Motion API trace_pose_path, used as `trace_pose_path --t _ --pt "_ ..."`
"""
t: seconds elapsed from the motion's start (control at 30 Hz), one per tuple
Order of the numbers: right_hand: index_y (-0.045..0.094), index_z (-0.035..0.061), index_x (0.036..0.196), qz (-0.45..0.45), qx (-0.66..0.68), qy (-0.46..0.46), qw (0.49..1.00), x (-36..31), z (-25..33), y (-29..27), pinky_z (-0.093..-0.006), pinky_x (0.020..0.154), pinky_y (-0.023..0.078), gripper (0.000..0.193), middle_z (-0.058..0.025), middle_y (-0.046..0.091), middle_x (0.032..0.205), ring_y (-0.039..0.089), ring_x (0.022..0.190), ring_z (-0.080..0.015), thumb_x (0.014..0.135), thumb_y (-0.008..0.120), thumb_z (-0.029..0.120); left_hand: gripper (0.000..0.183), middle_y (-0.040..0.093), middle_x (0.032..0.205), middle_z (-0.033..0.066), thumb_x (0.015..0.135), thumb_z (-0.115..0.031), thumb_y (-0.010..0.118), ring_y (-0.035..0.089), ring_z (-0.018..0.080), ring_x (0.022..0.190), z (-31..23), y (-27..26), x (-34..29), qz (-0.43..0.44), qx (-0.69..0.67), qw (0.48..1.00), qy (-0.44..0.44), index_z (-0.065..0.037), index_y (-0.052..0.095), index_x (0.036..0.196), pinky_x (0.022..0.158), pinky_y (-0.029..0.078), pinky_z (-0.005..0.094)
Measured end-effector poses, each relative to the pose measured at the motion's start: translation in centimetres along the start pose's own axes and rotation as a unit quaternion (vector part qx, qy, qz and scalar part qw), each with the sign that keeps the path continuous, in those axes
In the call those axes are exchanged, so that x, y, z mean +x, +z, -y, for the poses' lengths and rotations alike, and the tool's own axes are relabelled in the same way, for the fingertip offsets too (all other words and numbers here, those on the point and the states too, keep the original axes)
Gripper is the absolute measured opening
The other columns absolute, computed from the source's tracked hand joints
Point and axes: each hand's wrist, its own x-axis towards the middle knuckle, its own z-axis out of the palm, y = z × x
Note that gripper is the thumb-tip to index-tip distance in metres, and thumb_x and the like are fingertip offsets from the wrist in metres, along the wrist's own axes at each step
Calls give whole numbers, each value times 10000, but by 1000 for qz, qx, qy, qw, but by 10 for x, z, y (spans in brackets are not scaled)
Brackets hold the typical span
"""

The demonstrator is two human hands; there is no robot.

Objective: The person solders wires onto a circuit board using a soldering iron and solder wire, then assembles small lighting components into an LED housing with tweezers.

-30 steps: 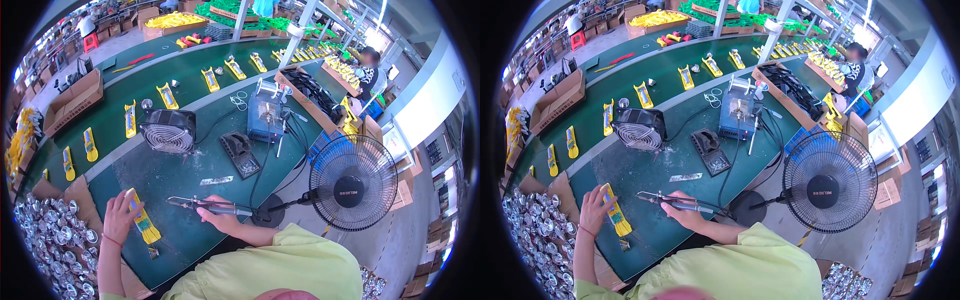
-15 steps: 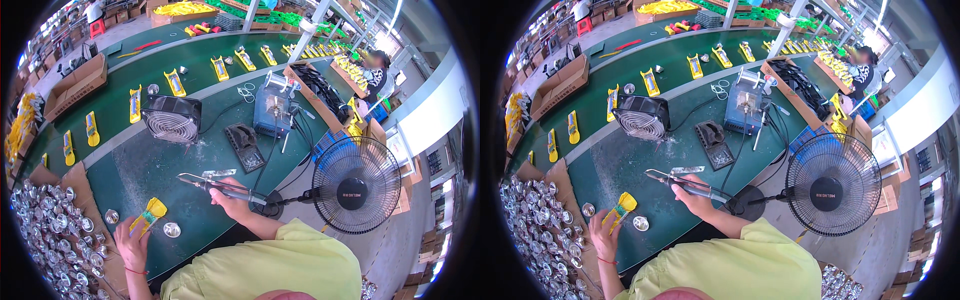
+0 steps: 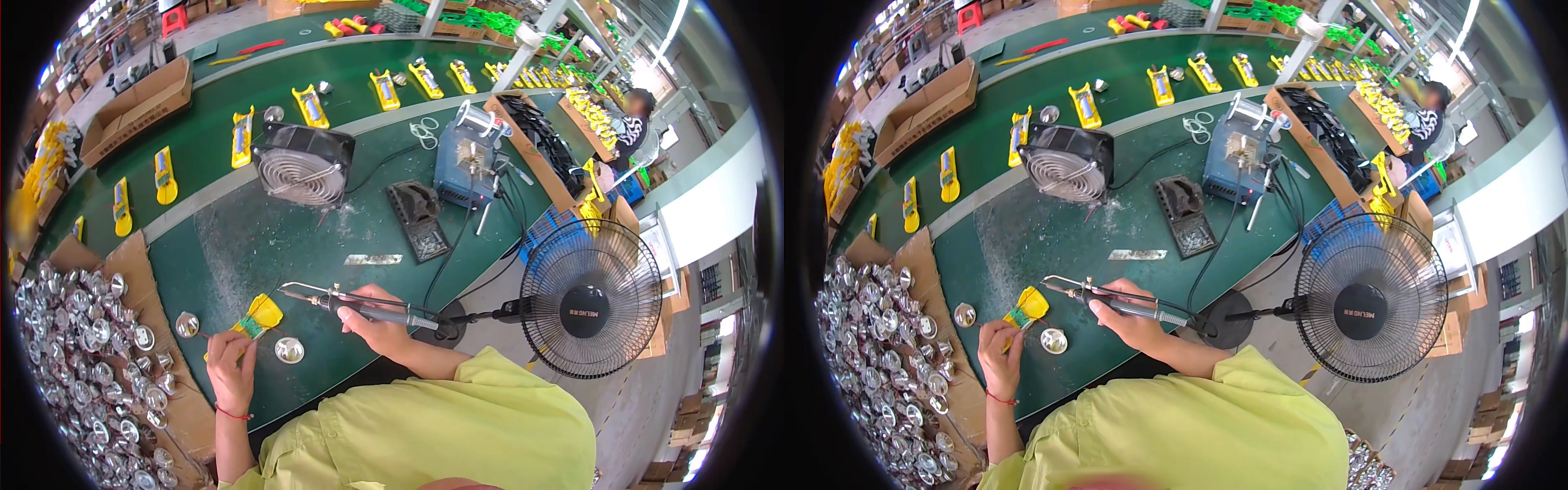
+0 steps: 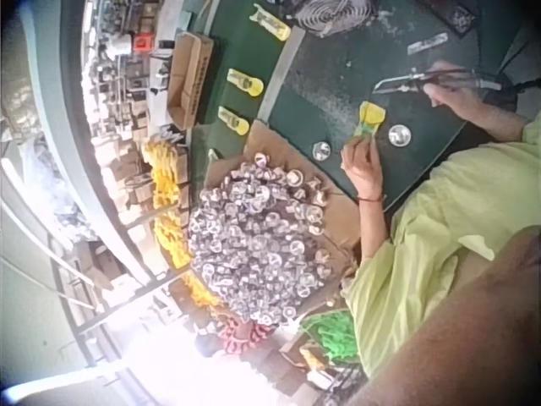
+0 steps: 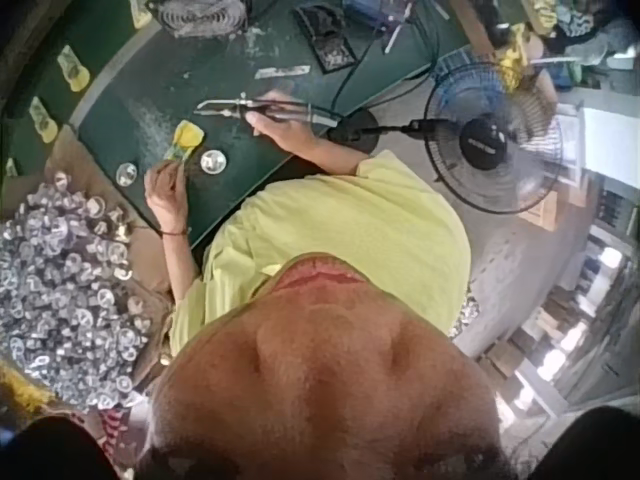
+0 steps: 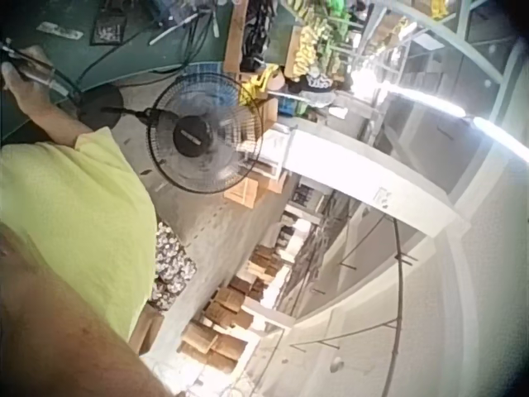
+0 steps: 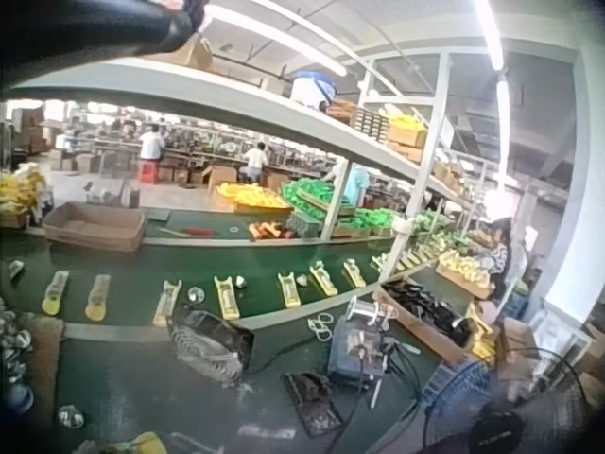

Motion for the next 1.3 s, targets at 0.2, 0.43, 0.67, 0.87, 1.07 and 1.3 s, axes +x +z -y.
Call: trace_pose_path --t 0.2,0.43,0.67,0.87,1.07,1.3 --pt "559 -33 927 109 -60 -32 992 -8 0 9 -254 524 491 194 -108 584 767 591 610 -140 756 644 6 82 571 803 94 669 0 662 562 266 771 1 6 -6 -94 -33 988 -115 -8 596 715 694 451 333" --pt "547 -47 915 121 -63 -61 989 -6 -10 27 -211 503 475 207 -115 591 758 599 579 -119 754 655 26 92 580 822 89 669 -22 684 586 227 734 15 12 -4 -92 -29 989 -114 -8 631 743 641 483 304" --pt "547 -42 887 113 -85 -56 988 -3 -18 34 -198 482 462 180 -99 601 711 592 543 -109 756 654 19 74 576 807 68 658 -16 682 589 211 712 13 13 -5 -94 -24 986 -135 -13 640 719 612 495 295" --pt "547 -42 877 116 -95 -39 988 -3 -15 38 -197 477 461 167 -87 602 686 590 533 -103 754 648 12 57 562 791 63 658 -18 671 574 219 707 10 17 -2 -101 10 986 -134 -13 632 700 619 478 303" --pt "550 -40 858 116 -92 -16 989 -1 -13 39 -194 467 456 159 -91 605 686 587 526 -98 751 653 16 45 560 790 54 659 -23 665 573 219 713 10 15 2 -74 4 987 -146 -20 632 690 619 470 306" --pt "553 -40 845 126 -105 -35 986 0 -17 37 -191 464 450 154 -83 603 675 581 514 -92 749 657 21 50 560 792 57 655 -20 667 579 218 705 11 15 2 -66 -3 987 -146 -23 635 693 612 477 301"
